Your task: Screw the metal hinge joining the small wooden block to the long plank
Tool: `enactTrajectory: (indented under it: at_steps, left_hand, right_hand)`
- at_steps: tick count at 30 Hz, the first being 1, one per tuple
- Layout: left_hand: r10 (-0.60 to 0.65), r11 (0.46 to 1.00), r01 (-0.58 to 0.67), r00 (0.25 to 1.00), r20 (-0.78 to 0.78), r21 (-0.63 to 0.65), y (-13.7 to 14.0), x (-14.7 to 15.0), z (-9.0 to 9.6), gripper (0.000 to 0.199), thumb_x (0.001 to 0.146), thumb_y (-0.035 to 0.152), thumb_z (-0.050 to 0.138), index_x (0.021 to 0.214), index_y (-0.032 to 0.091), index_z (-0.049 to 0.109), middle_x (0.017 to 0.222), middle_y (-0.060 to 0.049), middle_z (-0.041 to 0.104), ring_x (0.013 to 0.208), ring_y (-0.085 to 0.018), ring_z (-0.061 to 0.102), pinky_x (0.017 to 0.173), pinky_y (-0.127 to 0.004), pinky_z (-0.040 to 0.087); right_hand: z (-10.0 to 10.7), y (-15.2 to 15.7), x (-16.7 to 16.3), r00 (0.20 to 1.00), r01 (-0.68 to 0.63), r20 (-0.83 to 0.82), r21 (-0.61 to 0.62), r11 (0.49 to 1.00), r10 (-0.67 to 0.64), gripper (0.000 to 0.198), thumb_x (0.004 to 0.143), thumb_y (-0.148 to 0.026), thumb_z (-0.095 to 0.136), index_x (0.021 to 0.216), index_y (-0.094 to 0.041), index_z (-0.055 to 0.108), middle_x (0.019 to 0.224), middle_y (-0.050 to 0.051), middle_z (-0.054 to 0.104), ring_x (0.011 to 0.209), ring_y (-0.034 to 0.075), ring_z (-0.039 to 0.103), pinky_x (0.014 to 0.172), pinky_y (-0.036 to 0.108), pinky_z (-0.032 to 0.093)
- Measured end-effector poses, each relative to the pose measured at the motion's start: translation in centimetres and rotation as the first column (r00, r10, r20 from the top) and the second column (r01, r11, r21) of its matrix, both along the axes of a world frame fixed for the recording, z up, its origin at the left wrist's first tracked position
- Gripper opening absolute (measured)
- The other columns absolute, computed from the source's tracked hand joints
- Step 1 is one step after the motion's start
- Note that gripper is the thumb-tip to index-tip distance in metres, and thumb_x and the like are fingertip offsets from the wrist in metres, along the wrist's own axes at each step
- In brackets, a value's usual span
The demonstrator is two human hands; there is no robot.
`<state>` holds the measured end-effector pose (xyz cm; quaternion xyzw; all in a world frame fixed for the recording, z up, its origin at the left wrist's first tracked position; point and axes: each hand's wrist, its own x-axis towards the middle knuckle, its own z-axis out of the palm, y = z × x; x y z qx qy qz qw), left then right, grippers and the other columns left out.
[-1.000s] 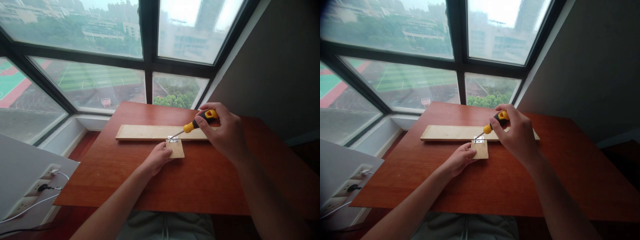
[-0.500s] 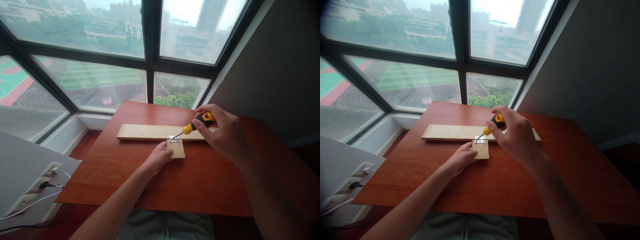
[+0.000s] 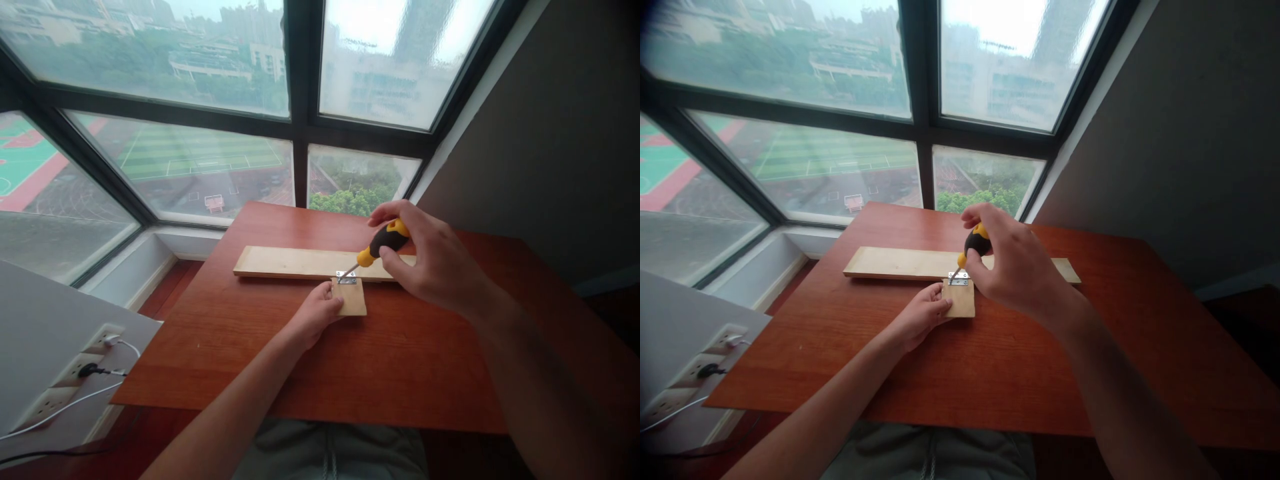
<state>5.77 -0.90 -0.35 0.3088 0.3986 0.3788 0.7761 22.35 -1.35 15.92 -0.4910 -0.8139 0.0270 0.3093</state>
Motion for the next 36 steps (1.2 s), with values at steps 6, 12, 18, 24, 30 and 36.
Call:
enactTrajectory:
  at_steps: [6,12,18,24,30,36]
  left_hand:
    - [-0.002,1.0,0.002,1.0,-0.01,0.001,0.0,-0.1,0.2,0.032,0.071,0.014,0.069,0.101,0.015,0.058,0.101,-0.01,0.068,0.089,-0.021,0.066,0.083,-0.036,0.053]
    - [0.0,1.0,0.0,1.0,-0.01,0.005,0.0,-0.1,0.1,0.032,0.071,0.012,0.067,0.101,0.015,0.058,0.103,-0.011,0.067,0.089,-0.02,0.066,0.083,-0.035,0.053]
    - [-0.007,1.0,0.007,1.0,-0.006,0.01,0.0,0.0,0.1,0.031,0.071,0.014,0.068,0.101,0.015,0.057,0.098,-0.009,0.068,0.086,-0.02,0.066,0.082,-0.035,0.053]
    - [-0.005,1.0,0.005,1.0,-0.016,0.009,0.0,0.0,0.1,0.033,0.071,0.013,0.067,0.103,0.015,0.057,0.102,-0.009,0.067,0.089,-0.02,0.066,0.083,-0.035,0.053]
    - [-0.007,1.0,0.008,1.0,-0.008,0.009,0.0,0.0,-0.1,0.032,0.072,0.012,0.067,0.102,0.015,0.057,0.102,-0.01,0.068,0.09,-0.021,0.066,0.083,-0.035,0.054]
    - [-0.002,1.0,0.002,1.0,-0.009,-0.003,0.0,0.0,0.0,0.032,0.071,0.011,0.067,0.102,0.014,0.057,0.103,-0.01,0.068,0.089,-0.02,0.067,0.081,-0.034,0.054]
  right_hand:
    - [-0.2,0.4,-0.4,0.995,0.065,0.075,0.031,0.997,-0.067,0.035,0.086,-0.033,0.055,0.12,-0.023,0.053,0.09,0.004,0.069,0.073,0.02,0.064,0.066,0.03,0.047]
    - [-0.2,1.0,-0.7,0.947,0.249,0.171,0.147,0.957,-0.272,0.032,0.085,-0.045,0.057,0.108,-0.022,0.06,0.079,0.005,0.068,0.066,0.022,0.062,0.061,0.032,0.044]
    - [0.5,0.7,-0.9,0.998,-0.012,0.069,0.005,1.0,0.012,0.038,0.083,-0.022,0.055,0.121,-0.021,0.054,0.103,0.006,0.069,0.081,0.019,0.064,0.072,0.03,0.048]
    - [0.2,0.8,-1.6,0.943,0.236,0.206,0.143,0.961,-0.262,0.034,0.087,-0.041,0.055,0.114,-0.021,0.059,0.084,0.006,0.068,0.071,0.023,0.063,0.063,0.032,0.043]
    - [0.7,0.8,-1.5,0.989,0.069,0.132,0.001,0.998,-0.069,0.03,0.083,-0.023,0.052,0.112,-0.02,0.056,0.101,0.006,0.068,0.08,0.02,0.063,0.067,0.029,0.043]
    - [0.3,1.1,-1.9,0.947,0.233,0.197,0.121,0.965,-0.253,0.035,0.088,-0.044,0.053,0.113,-0.02,0.058,0.081,0.006,0.067,0.068,0.022,0.061,0.06,0.03,0.039]
